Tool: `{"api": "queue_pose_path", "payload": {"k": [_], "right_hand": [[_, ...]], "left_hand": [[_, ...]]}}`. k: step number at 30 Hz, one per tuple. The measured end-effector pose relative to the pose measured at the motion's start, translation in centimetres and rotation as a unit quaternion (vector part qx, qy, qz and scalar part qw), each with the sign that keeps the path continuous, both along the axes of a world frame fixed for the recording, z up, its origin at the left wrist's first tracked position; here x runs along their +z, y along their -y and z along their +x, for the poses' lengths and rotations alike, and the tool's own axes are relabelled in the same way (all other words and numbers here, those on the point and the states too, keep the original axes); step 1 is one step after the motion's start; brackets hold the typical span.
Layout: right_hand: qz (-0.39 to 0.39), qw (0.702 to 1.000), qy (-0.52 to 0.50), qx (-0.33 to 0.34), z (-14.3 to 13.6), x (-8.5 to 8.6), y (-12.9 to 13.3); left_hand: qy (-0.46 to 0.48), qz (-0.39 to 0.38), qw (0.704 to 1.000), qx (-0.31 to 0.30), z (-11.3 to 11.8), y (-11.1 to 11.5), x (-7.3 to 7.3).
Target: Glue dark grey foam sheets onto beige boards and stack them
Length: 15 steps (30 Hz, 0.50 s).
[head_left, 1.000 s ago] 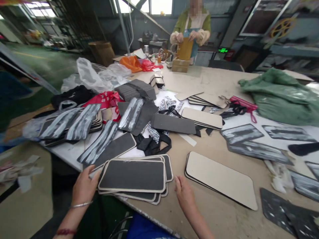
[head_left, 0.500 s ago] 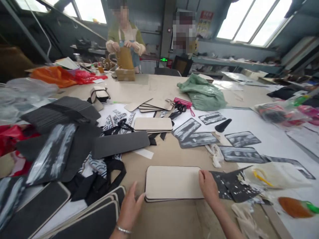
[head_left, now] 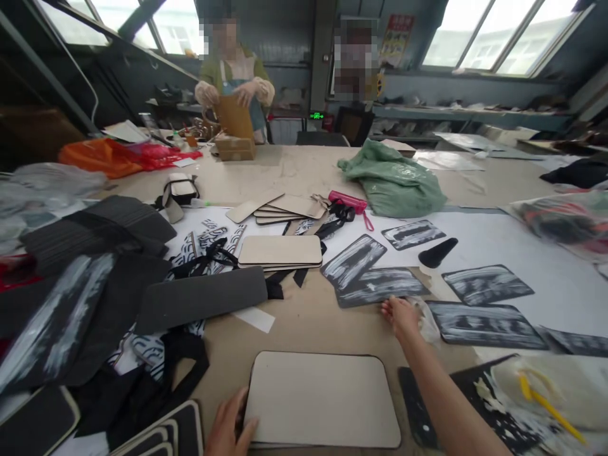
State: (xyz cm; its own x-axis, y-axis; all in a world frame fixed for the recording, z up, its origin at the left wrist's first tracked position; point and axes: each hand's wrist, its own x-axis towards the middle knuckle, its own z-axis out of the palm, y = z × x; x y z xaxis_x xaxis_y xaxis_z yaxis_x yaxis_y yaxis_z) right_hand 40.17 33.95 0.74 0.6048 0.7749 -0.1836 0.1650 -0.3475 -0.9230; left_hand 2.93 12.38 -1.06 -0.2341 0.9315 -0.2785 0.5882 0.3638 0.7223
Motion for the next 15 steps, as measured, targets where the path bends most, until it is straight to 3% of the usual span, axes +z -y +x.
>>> {"api": "queue_pose_path", "payload": {"k": [3, 7, 11, 13, 15], "right_hand": [[0.015, 0.996, 0.085, 0.026, 1.8, 2.3, 0.3], [0.032, 0.961, 0.258, 0.093, 3.4, 5.4, 1.5], [0.025, 0.967, 0.23, 0.104, 2.8, 6.8, 2.6], [0.012, 0.977, 0.191, 0.096, 2.1, 7.1, 3.1], [0.013, 0.986, 0.144, 0.086, 1.6, 7.1, 3.4]], "left_hand": [[0.015, -0.008, 1.0, 0.013, 0.1, 0.1, 0.3], [0.018, 0.003, 0.999, 0.034, 0.1, 0.1, 0.8], [0.048, 0.076, 0.994, 0.055, 2.0, -1.8, 2.2], [0.123, 0.081, 0.988, 0.046, 4.7, -4.0, 3.2], [0.229, 0.038, 0.972, 0.034, 8.2, -7.1, 4.1]]}}
